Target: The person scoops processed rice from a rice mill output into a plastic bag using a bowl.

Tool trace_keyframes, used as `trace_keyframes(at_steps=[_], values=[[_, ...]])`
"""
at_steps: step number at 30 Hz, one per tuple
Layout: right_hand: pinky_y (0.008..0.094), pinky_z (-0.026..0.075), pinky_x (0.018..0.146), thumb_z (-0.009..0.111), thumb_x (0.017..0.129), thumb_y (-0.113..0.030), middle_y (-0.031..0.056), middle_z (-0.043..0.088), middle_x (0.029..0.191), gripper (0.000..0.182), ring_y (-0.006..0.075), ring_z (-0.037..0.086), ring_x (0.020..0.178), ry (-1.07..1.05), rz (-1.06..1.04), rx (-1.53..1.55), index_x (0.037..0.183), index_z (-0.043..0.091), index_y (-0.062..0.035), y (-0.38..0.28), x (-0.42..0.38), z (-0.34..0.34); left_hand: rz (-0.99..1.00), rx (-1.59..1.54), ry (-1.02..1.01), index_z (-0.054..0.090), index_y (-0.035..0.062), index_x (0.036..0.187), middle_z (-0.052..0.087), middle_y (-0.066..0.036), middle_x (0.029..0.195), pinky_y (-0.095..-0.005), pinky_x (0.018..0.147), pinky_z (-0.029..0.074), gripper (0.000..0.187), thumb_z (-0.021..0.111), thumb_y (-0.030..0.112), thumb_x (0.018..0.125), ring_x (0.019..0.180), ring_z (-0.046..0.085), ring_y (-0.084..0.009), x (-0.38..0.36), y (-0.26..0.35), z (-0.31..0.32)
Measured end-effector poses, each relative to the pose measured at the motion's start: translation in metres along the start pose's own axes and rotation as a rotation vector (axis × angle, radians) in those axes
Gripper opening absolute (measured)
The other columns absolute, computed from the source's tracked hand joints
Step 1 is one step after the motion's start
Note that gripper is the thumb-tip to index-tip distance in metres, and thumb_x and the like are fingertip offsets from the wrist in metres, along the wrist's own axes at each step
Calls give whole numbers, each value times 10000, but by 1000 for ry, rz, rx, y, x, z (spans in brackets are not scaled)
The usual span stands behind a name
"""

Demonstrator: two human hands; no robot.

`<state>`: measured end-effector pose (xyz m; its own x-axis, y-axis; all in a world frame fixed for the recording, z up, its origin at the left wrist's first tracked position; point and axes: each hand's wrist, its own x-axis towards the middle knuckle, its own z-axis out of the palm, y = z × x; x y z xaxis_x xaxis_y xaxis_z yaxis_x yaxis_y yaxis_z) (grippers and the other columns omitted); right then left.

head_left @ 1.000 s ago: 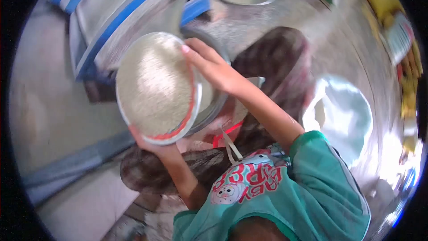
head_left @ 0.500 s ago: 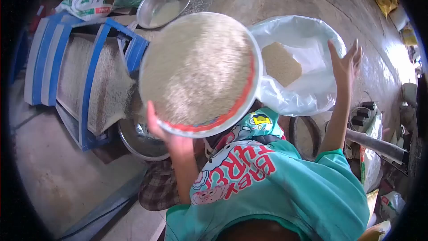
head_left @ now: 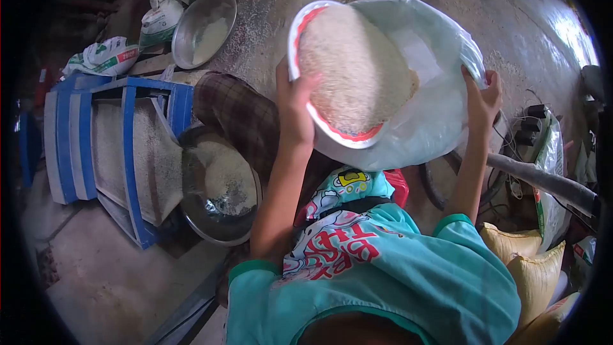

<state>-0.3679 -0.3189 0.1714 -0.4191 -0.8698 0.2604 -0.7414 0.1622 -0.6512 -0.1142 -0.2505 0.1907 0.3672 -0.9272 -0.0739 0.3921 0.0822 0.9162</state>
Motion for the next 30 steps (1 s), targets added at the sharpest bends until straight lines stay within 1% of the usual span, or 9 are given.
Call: trace_keyframes(at_steps=[8, 10, 18, 22, 23, 25, 26, 28, 30], values=[[298, 380, 655, 622, 608, -338, 133, 523, 717, 404, 247, 506, 685, -9, 1, 34, 776, 479, 1, 5, 2, 5, 485, 666, -149, 403, 15, 1082, 444, -111, 955, -282, 766, 340, 521, 520, 93, 580, 867, 427, -187, 4, 22, 27], [306, 380, 663, 618, 611, -348, 138, 524, 732, 411, 255, 509, 702, -16, 9, -7, 777, 481, 2, 1, 2, 4, 871, 1060, -233, 406, 45, 1094, 436, -112, 942, -297, 725, 354, 535, 532, 104, 577, 826, 423, -208, 5, 29, 23], [384, 323, 807, 536, 657, -450, 146, 445, 1024, 543, 263, 415, 984, 110, -63, -371, 999, 452, -37, -18, -8, 7, 1249, 870, -227, 512, 197, 1026, 366, -183, 961, -345, 718, 331, 657, 644, 293, 391, 853, 377, -299, -4, 34, 17], [415, 283, 847, 507, 685, -463, 135, 424, 1056, 545, 277, 362, 1036, 107, -176, -298, 1044, 432, -59, -57, -26, 17, 1090, 598, 124, 392, 28, 1094, 382, -157, 985, -342, 774, 323, 628, 624, 252, 555, 907, 383, -284, -25, 57, -22], [410, 288, 842, 516, 695, -432, 134, 424, 1052, 516, 276, 363, 1028, 116, -258, -204, 1040, 436, -57, -64, -30, 21, 778, 170, 257, 343, -23, 1092, 383, -134, 1011, -338, 826, 306, 559, 580, 206, 640, 948, 381, -253, -40, 53, -25], [377, 299, 831, 530, 734, -310, 128, 426, 1026, 396, 250, 381, 991, 101, -401, -14, 1013, 450, -41, -83, -42, 29, 672, 182, 464, 347, -16, 1099, 372, -140, 1096, -355, 861, 301, 439, 471, 185, 729, 1022, 378, -225, -64, 35, -86], [377, 299, 831, 530, 734, -310, 128, 426, 1026, 396, 250, 381, 991, 74, -443, 12, 1013, 450, -41, -97, -50, 35, 458, -380, 474, 411, -9, 1042, 446, -115, 1032, -333, 838, 329, 409, 400, 283, 755, 977, 431, -198, -75, 74, -78], [342, 294, 834, 514, 756, -263, 116, 432, 1005, 322, 219, 381, 984, -290, -297, 717, 987, 465, -43, -127, -73, 47, 322, -662, 569, 396, 13, 1078, 455, -100, 1058, -340, 832, 337, 417, 397, 286, 762, 973, 439, -199, -99, 74, -117], [325, 276, 844, 494, 773, -246, 100, 434, 991, 296, 185, 399, 956, -455, -315, 812, 975, 464, -33, -155, -97, 57, 280, -717, 701, 370, 7, 1098, 443, -131, 1074, -368, 852, 320, 428, 398, 267, 760, 994, 423, -239, -126, 54, -161]])
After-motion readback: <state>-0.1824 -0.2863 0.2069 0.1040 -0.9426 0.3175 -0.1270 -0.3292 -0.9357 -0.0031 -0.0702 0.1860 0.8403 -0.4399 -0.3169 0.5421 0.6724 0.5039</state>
